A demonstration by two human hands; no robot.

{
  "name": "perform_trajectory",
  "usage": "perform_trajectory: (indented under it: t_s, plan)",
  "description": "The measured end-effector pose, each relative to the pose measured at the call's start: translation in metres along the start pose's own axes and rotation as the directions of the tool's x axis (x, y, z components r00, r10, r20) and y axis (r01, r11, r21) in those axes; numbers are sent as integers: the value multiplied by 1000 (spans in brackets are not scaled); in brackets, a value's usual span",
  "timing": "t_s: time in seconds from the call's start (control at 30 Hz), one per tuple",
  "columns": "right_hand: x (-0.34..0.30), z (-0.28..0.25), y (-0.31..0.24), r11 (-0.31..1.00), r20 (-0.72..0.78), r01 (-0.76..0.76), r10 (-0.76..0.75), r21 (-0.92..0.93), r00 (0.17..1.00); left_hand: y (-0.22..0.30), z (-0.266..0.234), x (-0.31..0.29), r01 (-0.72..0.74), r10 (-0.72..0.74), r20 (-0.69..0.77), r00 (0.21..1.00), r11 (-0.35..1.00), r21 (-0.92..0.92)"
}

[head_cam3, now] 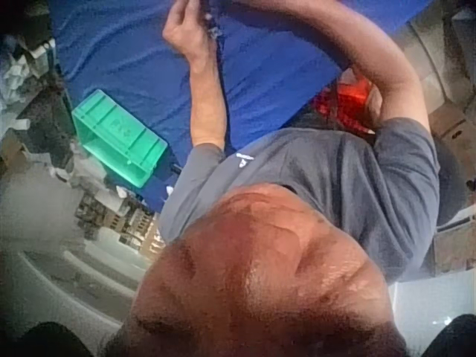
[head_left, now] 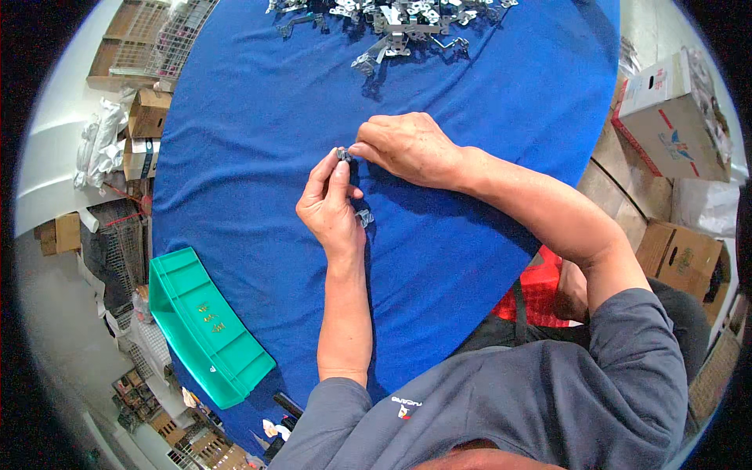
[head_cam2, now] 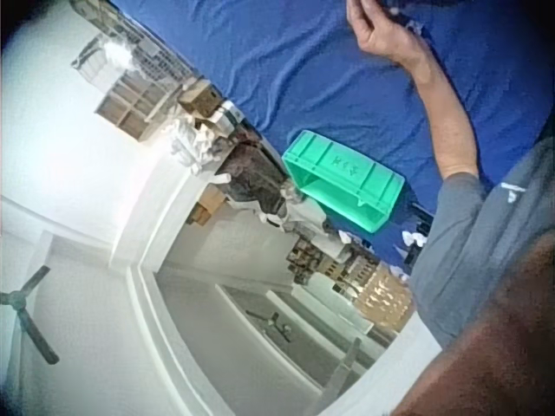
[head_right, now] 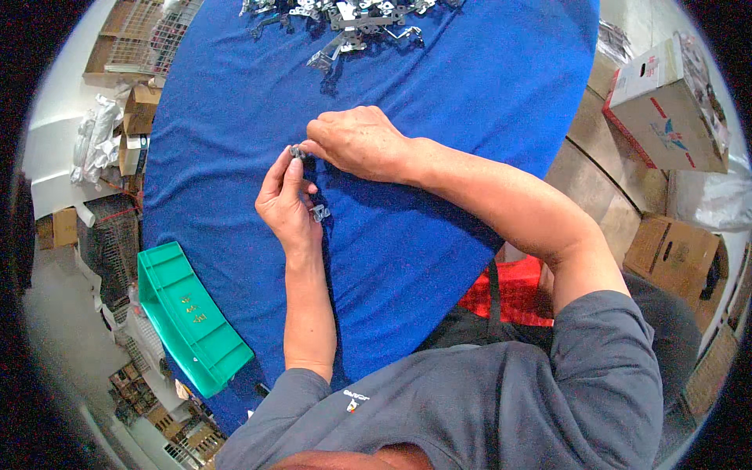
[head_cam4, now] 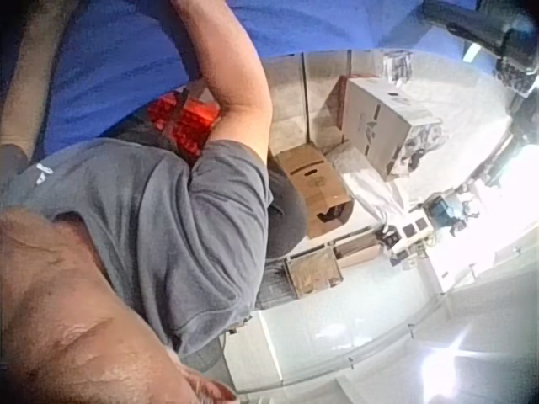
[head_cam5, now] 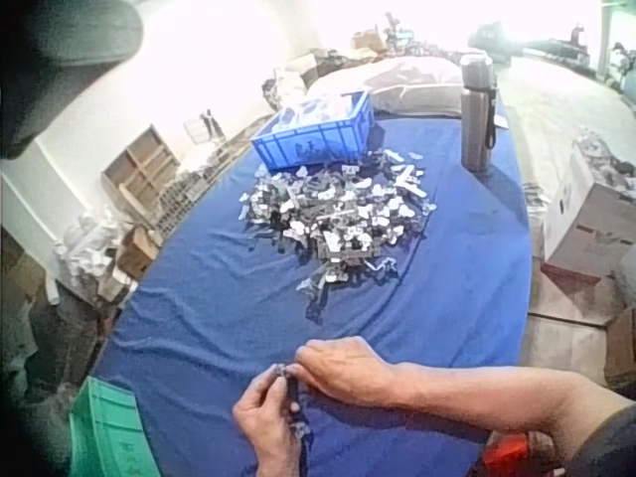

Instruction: The recorder is assembling small metal components by inserting pins and fitting pieces together on a table.

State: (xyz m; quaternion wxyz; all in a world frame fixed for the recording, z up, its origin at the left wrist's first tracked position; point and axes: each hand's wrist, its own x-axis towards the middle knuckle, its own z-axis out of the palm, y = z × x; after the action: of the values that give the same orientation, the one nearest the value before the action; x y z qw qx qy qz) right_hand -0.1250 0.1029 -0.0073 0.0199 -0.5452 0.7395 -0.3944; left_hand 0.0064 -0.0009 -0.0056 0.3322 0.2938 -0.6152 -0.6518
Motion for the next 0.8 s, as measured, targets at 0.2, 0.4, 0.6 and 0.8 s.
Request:
perform_trajectory:
  t_s: [0.2, 0.4, 0.6, 0.8]
  plan:
    - [0, -1, 2, 990, -30, 20, -16, 142, 999, 6, 5, -2, 36, -36, -4, 999, 999, -30]
    - [0, -5, -2, 986, -122, 32, -12, 164, 992, 5, 1, -1, 54, -55, -4, 999, 998, -10]
    - [1, -1, 1, 999, 40, -30, 29, 27, 999, 2, 0, 0, 52, -52, 6, 999, 998, -38]
    - [1, -3, 0, 990, -2, -13, 14, 143, 1000, 3, 1, 0, 20, -20, 12, 1000, 1000, -14]
